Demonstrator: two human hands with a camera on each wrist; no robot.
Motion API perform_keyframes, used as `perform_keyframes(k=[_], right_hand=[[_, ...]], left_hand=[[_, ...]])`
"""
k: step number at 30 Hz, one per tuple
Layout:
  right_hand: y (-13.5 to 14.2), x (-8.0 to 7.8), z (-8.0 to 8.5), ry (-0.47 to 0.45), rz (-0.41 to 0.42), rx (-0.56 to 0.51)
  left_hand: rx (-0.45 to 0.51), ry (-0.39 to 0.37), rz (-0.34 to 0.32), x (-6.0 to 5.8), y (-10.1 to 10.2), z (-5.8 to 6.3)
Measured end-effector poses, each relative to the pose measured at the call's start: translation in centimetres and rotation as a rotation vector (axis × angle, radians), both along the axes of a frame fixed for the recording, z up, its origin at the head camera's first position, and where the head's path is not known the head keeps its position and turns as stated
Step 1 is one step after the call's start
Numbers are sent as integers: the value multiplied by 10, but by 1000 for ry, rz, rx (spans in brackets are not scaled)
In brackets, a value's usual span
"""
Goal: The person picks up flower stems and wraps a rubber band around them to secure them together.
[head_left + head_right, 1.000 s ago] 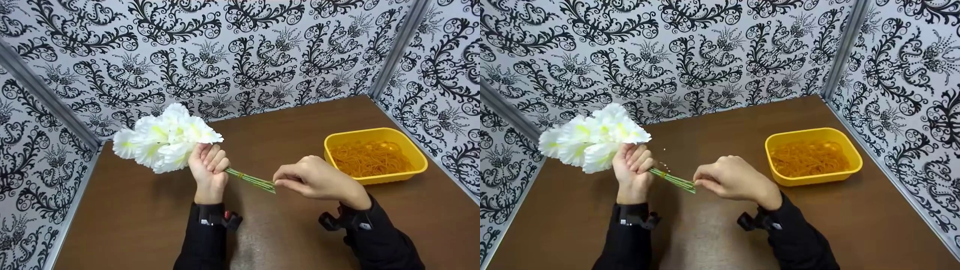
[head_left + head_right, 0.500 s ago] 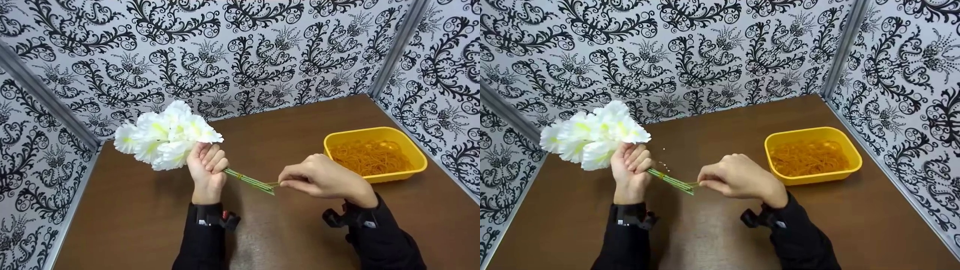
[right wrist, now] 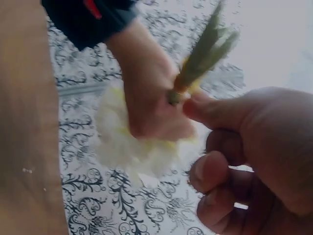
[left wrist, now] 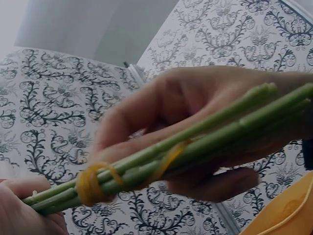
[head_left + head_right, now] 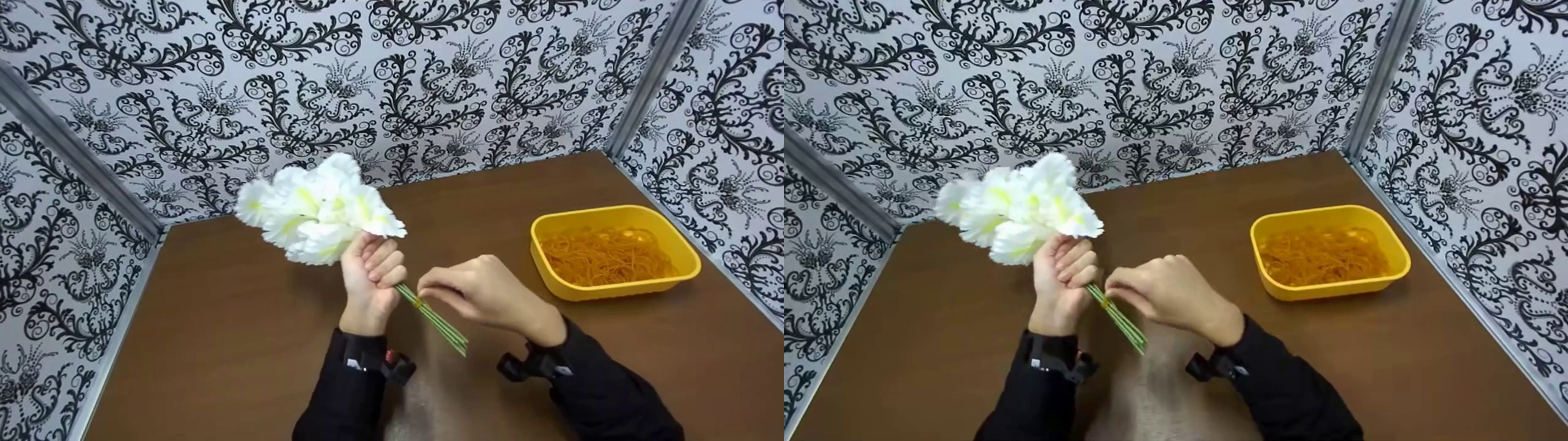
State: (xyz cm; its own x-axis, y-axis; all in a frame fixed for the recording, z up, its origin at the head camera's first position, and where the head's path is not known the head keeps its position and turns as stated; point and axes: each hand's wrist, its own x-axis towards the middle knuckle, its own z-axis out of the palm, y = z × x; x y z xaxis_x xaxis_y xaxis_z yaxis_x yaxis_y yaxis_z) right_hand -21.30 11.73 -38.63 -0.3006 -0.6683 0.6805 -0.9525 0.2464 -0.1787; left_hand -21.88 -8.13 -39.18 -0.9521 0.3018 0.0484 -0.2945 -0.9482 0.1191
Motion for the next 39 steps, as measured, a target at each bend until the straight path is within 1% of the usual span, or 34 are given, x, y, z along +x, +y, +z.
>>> perform_keyframes(k=[2, 4, 8, 10, 14, 17, 21, 24, 28, 32, 36, 39], right_hand=[[-2, 2, 0, 4, -9, -21], [-3, 3, 1, -27, -1, -25], [-2, 8, 4, -142, 12, 6], [-2, 10, 4, -197, -11, 17], [-3, 13, 2, -339, -46, 70], [-5, 14, 0, -426, -43, 112], [-7, 16, -1, -476, -9, 127], [-7, 17, -3, -517, 12, 136], [-8, 19, -7, -602, 20, 159], [-7, 17, -13, -690, 31, 168], [-7, 16, -20, -758, 54, 163], [-7, 18, -25, -845, 63, 173]], left_hand=[[-24, -2, -10, 0, 3, 0], [-31, -8, 0, 1, 3, 1], [-10, -27, 50, 1, -2, 2], [1, -32, 58, 0, -3, 2], [9, -42, 43, -1, -4, 1], [23, -55, 30, -3, -4, -1], [43, -61, 21, -5, -3, -3], [40, -40, 1, -6, -3, -5], [-13, -16, -27, -7, -2, -7], [-98, -5, -35, -7, -1, -8], [-173, 25, -57, -6, -1, -10], [-250, 55, -59, -5, 0, -14]])
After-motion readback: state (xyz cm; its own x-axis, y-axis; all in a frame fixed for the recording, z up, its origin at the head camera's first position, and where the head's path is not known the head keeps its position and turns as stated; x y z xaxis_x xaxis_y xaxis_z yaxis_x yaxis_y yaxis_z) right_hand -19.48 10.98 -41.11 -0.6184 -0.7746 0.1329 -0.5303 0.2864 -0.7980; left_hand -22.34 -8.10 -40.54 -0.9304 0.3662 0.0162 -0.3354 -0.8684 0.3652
